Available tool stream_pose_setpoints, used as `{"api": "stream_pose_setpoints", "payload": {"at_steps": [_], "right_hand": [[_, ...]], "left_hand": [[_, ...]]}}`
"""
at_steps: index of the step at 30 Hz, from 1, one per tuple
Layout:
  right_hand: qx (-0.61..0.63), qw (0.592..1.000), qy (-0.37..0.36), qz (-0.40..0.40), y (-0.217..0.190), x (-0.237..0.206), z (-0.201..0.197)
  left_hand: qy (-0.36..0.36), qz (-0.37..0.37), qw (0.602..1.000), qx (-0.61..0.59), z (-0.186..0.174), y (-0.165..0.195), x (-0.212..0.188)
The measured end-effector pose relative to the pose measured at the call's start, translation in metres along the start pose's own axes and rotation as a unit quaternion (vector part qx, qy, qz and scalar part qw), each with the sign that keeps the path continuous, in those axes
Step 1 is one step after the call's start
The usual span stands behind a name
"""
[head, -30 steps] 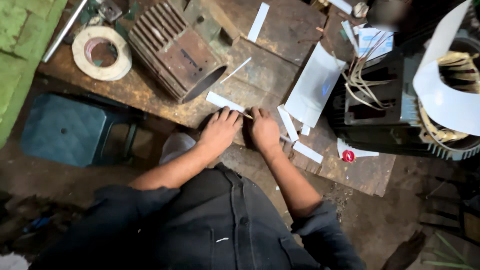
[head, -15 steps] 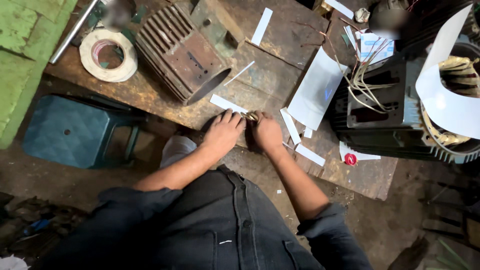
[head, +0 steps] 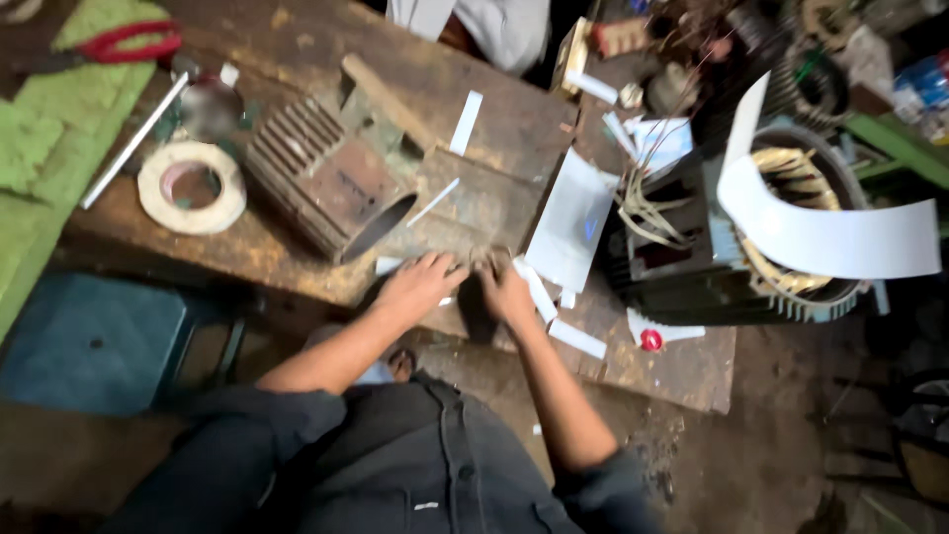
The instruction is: The person cuts strips of white insulation paper with scissors and inserts them one by one into the slots of an electric motor stator housing on the workbench, pressing each strip into place by hand and repositioning the housing between strips.
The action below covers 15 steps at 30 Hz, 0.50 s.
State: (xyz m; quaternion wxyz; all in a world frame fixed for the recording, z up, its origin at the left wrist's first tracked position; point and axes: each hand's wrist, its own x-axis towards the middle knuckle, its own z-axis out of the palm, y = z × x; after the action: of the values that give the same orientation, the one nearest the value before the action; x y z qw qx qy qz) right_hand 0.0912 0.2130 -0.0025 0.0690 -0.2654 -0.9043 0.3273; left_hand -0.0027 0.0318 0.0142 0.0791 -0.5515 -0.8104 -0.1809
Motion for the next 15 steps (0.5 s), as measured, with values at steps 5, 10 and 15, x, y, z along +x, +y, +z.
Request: {"api": "stream_pose_setpoints", "payload": {"at_steps": [5,10,15], "right_hand": [[0.369,0.87,-0.207,0.254,-0.023,-0.031,-0.028],[0.443,0.886,-0.041,0.134,-0.061,-0.043,-0.041],[0.374,0.925,0.059,-0.021,-0.076,-0.058,-0.047]], "left_hand": [[0.057,0.089,0.98,-0.17,-0.059,0.016,-0.011],[0.07,0.078,0.941,-0.321,-0.106,0.045,-0.027],[0.127,-0.269,0.837,-0.459,-0.099,0.039,0.002]]}}
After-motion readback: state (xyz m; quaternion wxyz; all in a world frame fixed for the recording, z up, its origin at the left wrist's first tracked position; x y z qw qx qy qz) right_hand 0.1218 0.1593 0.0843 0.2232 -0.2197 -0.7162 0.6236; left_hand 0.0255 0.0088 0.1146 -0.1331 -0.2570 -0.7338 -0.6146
